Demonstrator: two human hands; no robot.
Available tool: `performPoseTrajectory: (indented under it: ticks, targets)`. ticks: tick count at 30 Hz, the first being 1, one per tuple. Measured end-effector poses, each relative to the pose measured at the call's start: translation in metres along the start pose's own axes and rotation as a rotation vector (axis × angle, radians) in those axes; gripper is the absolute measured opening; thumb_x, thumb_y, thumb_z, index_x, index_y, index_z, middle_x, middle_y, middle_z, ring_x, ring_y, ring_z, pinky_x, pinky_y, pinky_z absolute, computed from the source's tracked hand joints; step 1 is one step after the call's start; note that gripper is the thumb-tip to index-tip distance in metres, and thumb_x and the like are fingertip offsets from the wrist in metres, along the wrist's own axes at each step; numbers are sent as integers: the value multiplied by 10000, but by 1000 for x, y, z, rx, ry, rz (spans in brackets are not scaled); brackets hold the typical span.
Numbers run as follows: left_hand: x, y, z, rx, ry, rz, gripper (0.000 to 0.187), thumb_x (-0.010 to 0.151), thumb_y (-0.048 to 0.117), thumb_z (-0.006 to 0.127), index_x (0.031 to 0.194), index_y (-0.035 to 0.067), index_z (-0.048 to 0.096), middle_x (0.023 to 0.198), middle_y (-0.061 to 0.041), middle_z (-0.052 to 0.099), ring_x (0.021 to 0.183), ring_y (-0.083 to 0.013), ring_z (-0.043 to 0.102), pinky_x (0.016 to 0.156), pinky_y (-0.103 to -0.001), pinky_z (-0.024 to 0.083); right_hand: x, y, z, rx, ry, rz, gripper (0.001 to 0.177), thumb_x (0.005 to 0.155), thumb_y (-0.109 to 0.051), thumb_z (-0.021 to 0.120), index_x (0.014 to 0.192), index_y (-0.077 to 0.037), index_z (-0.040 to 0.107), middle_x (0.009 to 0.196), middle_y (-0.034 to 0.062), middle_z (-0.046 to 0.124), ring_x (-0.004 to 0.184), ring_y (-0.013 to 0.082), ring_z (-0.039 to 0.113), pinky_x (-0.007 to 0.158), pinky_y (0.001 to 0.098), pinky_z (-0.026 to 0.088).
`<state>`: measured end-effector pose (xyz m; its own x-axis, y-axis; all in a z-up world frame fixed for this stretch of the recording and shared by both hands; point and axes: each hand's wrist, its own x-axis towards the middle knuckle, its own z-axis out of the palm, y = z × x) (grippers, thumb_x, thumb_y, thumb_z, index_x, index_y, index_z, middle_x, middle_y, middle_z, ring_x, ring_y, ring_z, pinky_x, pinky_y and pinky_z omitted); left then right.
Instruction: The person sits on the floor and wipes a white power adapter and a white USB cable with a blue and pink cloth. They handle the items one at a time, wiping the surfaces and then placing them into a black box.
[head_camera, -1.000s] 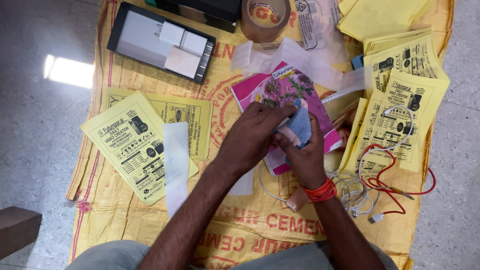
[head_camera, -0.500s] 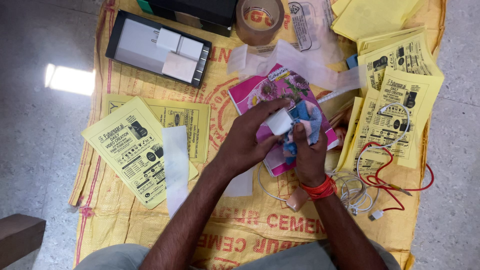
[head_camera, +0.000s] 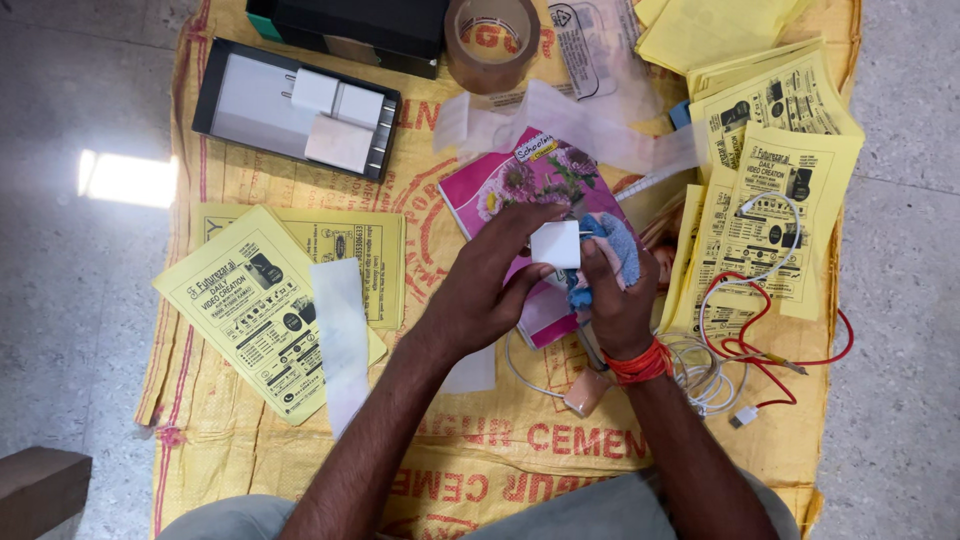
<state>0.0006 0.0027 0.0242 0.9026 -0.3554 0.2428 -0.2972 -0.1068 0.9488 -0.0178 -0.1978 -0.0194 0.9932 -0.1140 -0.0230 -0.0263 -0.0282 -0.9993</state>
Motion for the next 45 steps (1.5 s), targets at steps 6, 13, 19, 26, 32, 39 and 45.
performPoseTrajectory:
  ticks: [6, 13, 19, 26, 32, 39, 45]
  targets:
    - [-2, 1, 2, 132, 23, 45, 551, 991, 55, 678, 1497, 44, 461, 1422, -193, 560, 1278, -374, 600, 1058, -417, 524, -3, 9, -3, 82, 64, 12, 408, 1026, -213, 664, 1324, 62, 610, 1130, 46, 702, 984, 82, 653, 857, 242, 538]
    - [0, -2, 1, -161, 49, -142, 522, 942, 45, 718, 1436, 95, 556, 1342, -120, 661, 1091, -223, 704, 926, -342, 600, -6, 6, -10, -24, 55, -66, 379, 1109, -291, 620, 1291, 38, 668, 1007, 8, 691, 869, 55, 598, 773, 235, 489]
    - [1, -4, -5, -154, 29, -141, 552, 951, 28, 708, 1473, 117, 554, 1354, -106, 655, 1083, -197, 687, 913, -303, 607, 3, 4, -7, -62, 27, -139, 501, 1102, -412, 526, 1384, -1, 579, 1102, -21, 683, 965, 23, 616, 866, 204, 512]
    - [0, -8, -5, -97, -35, -194, 591, 979, 107, 678, 1539, 137, 491, 1246, -103, 702, 1000, -194, 677, 853, -316, 563, 0, -4, -9, -185, -29, -22, 416, 1056, -333, 605, 1241, 31, 681, 792, -10, 654, 677, 44, 559, 602, 224, 430]
    - [1, -18, -1, -264, 100, -266, 474, 1048, 160, 632, 1512, 117, 543, 1265, -95, 699, 1081, -159, 682, 958, -317, 581, -5, -2, -8, -254, -176, -111, 322, 1094, -281, 620, 1154, 26, 699, 741, -6, 640, 661, 49, 569, 631, 233, 438]
    - [1, -19, -3, -171, 200, -262, 422, 982, 161, 686, 1393, 88, 623, 1251, -106, 715, 971, -164, 729, 858, -300, 603, 2, -17, 6, -304, 12, -336, 320, 1156, -225, 667, 1338, 22, 577, 1000, 28, 624, 888, 100, 591, 804, 248, 505]
    - [0, -13, -2, -58, 133, -287, 373, 970, 199, 714, 1318, 80, 653, 1198, -106, 720, 996, -167, 758, 832, -307, 652, -3, -26, 25, -540, -122, -395, 346, 996, -153, 750, 1247, 16, 582, 1008, 93, 666, 888, 153, 650, 769, 308, 540]
